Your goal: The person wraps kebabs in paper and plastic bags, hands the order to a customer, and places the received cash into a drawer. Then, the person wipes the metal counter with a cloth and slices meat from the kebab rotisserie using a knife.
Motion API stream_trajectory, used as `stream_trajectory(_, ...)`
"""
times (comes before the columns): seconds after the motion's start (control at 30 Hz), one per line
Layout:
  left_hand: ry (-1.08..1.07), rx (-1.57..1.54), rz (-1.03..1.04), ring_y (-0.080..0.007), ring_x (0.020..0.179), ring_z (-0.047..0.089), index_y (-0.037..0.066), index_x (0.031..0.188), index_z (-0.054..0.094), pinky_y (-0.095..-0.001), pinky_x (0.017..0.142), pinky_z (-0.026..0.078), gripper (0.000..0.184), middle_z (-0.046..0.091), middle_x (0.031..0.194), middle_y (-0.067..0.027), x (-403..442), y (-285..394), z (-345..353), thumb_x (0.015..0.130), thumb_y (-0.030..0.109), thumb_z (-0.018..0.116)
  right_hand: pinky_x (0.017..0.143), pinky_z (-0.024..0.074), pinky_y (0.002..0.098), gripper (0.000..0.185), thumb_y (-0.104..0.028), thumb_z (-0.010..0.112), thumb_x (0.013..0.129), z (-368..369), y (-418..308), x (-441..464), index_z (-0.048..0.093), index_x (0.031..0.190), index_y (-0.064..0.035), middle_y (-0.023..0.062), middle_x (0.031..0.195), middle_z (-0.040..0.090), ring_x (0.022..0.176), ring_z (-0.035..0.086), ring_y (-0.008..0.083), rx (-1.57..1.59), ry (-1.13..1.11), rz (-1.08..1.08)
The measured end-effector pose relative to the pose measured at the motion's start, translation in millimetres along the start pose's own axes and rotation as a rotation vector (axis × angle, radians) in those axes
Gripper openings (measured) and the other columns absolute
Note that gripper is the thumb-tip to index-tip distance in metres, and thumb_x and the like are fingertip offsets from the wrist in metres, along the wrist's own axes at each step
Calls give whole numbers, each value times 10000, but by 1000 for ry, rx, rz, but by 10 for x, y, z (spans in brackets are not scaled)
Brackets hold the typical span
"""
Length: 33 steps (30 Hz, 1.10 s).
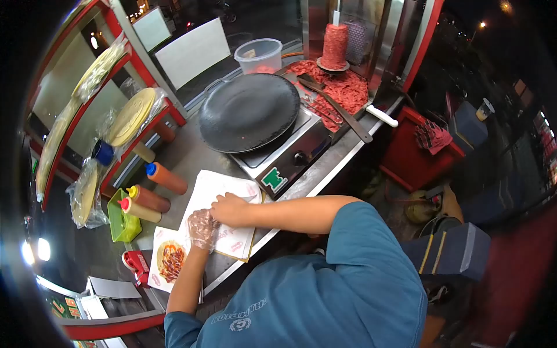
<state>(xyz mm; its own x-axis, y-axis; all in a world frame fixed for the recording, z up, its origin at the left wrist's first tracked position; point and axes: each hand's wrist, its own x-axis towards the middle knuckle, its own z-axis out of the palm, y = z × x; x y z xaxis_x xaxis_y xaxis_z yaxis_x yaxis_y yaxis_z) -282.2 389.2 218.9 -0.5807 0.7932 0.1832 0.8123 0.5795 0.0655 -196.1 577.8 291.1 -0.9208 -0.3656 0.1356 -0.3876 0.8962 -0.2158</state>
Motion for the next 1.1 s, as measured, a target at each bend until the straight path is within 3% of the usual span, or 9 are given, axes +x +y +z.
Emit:
stream_trajectory(0.23,457,-172,-186,-318,820,633,62,831,697,-478,782,489,367,676,801,-118,-415,327,-538,820,418,789,859,534,475,177,-148,609,875,428,77,8,726,942,-34,159,980,737,1051,664,323,32,23,22)
stream_trajectory(0.3,44,-799,-751,-283,801,703,14,973,726,-420,721,542,456,744,834,-147,-934,-34,191,1010,460,640,819,537,482,189,-119,614,858,482,162,72,720,992,-38,157,967,728,1026,663,334,122,8,6)
stream_trajectory(0.33,63,-1262,-1006,-304,931,734,-9,1068,695,-410,815,573,527,766,973,-151,-964,244,20,1054,496,548,820,531,475,205,-108,616,853,491,196,53,712,1020,-39,154,954,721,1008,657,339,137,84,-60)
stream_trajectory(0.43,398,-1960,-1074,-312,1334,569,-75,1527,304,-410,1008,562,655,542,1430,-261,-1279,364,93,1084,347,539,870,493,458,291,-85,618,837,323,42,-183,685,1115,-30,132,917,701,992,627,325,230,165,-126)
stream_trajectory(0.53,801,-1664,-1207,-354,1290,599,-61,1417,474,-440,1050,530,477,584,1400,-257,-1354,692,125,1038,181,632,949,452,448,333,-86,620,832,317,-189,-396,682,1154,-21,124,953,693,1035,597,308,210,117,-167)
stream_trajectory(0.63,363,-331,-462,-410,1204,621,-17,1370,557,-457,1046,524,419,624,1313,-237,-1417,776,-165,1024,202,647,1008,423,458,375,-91,613,838,260,-353,-466,674,1199,-16,120,1015,677,1081,577,296,144,114,-152)
stream_trajectory(0.67,388,-215,-346,-404,1199,608,0,1354,600,-452,1088,486,452,635,1293,-216,-1412,698,-103,973,226,692,1048,403,466,371,-99,602,849,228,-368,-450,675,1204,-18,123,1069,663,1106,574,300,111,98,-136)
stream_trajectory(0.93,0,-381,28,-336,1051,663,64,1194,681,-478,892,532,387,715,1080,-137,-874,-101,-421,953,367,693,1085,359,474,379,-219,686,901,95,-229,-278,631,1235,-51,102,1070,660,1114,578,279,82,90,-117)
stream_trajectory(1.1,-51,-372,-98,-353,1026,646,87,1146,680,-475,897,516,329,692,1076,-127,-597,-245,-404,1001,375,614,1083,346,466,410,-274,772,858,-91,-267,62,625,1187,-78,89,1102,685,1096,593,276,37,-106,-109)
